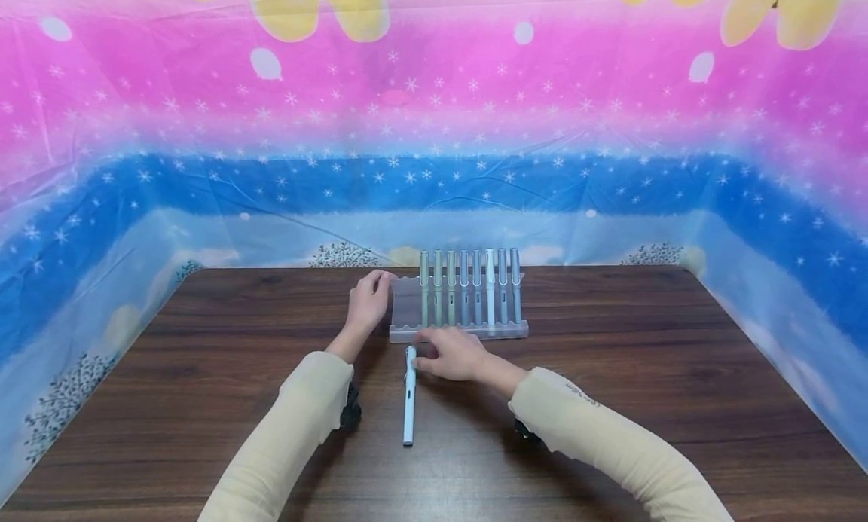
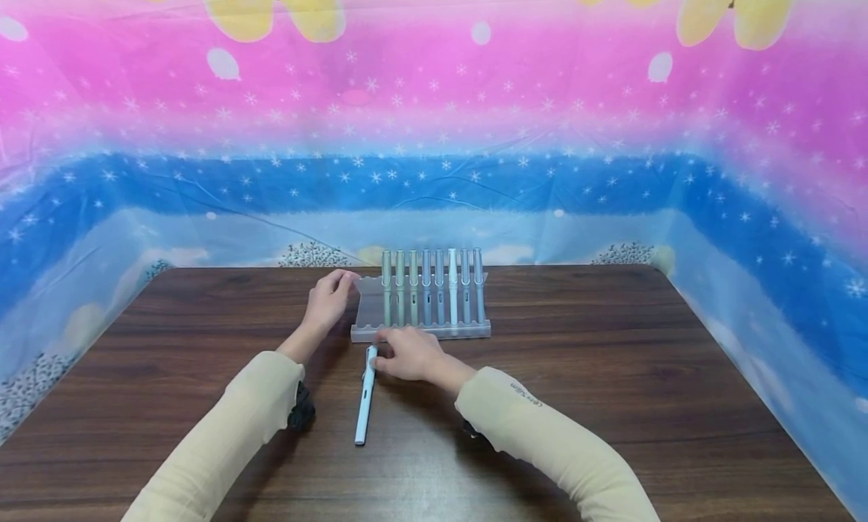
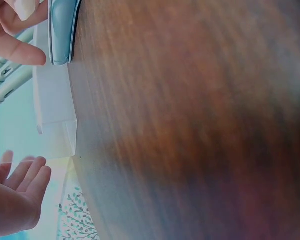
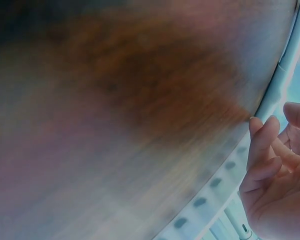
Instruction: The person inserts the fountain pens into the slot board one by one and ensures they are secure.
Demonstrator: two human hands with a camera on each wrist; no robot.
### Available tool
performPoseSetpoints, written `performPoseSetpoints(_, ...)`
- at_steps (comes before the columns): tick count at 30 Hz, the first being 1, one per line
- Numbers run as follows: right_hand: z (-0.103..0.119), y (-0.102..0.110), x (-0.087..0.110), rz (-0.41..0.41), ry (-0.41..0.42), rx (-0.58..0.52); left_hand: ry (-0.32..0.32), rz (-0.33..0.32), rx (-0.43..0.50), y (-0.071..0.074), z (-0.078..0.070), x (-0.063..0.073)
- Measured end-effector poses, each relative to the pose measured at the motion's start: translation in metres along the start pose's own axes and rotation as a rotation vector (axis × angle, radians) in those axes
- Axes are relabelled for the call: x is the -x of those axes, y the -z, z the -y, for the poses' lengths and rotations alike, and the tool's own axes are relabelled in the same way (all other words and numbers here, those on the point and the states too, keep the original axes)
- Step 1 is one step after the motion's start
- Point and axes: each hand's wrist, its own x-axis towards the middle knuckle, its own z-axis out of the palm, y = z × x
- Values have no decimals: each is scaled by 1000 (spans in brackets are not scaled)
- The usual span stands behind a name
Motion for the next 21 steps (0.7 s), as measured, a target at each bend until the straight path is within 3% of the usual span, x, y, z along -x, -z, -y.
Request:
performPoseSetpoints(13, 8, -4, -3, 7, -33, 91, 10, 9, -2, -1, 1, 0)
performPoseSetpoints(21, 2, 0, -4, 85, -9, -20, 1, -1, -5, -1, 1, 0)
